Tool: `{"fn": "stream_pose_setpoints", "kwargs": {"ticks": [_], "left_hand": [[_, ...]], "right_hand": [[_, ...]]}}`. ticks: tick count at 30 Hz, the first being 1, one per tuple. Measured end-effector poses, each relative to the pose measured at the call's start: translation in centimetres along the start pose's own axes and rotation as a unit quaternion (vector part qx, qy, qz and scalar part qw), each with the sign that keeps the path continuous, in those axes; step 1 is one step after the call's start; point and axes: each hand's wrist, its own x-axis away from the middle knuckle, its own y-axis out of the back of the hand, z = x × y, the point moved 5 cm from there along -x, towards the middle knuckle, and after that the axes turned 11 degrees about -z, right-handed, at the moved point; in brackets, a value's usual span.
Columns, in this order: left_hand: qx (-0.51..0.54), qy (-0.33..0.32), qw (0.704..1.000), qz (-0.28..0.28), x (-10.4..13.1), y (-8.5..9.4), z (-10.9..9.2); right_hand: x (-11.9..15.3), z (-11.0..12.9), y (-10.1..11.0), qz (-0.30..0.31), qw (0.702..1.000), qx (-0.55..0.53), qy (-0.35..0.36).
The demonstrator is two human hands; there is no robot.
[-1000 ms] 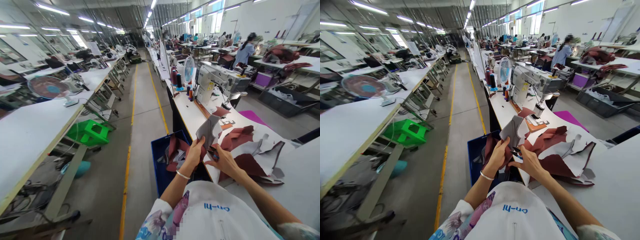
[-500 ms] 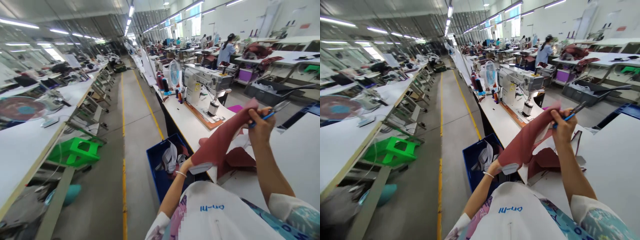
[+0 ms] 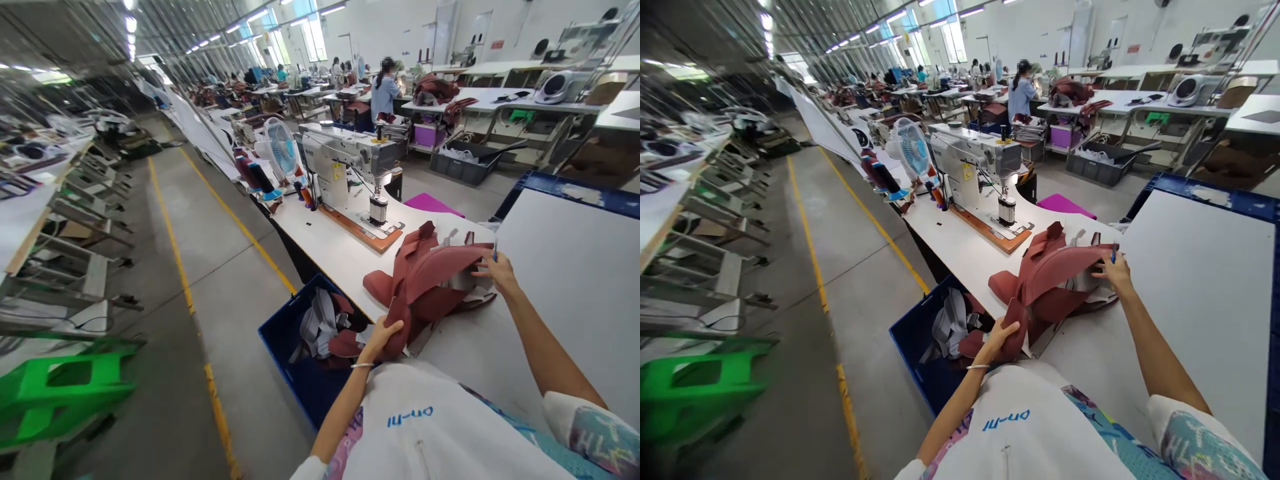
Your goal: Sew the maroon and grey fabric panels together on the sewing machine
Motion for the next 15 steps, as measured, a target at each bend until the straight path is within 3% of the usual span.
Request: {"fn": "stream_pose_setpoints", "kwargs": {"ticks": [3,5,7,9,10,15], "left_hand": [[-0.022,-0.032,0.999,-0.015,-0.9,0.4,-0.1],[-0.029,-0.050,0.998,-0.016,-1.3,0.4,-0.3],[-0.033,-0.065,0.997,-0.012,-1.4,0.3,-0.6],[-0.035,-0.075,0.997,-0.006,-1.2,0.4,-0.9],[-0.035,-0.079,0.996,-0.002,-1.1,0.4,-1.0],[-0.027,-0.091,0.995,0.007,-1.0,0.5,-1.3]], "right_hand": [[5.2,0.0,-1.1,0.179,0.976,0.123,-0.003],[10.5,-1.2,-3.2,0.363,0.918,0.123,-0.099],[15.4,-2.9,-5.0,0.488,0.837,0.143,-0.204],[18.5,-4.2,-6.3,0.546,0.781,0.164,-0.256],[19.3,-4.6,-6.8,0.560,0.766,0.174,-0.263],[19.4,-4.8,-8.3,0.571,0.751,0.215,-0.254]]}}
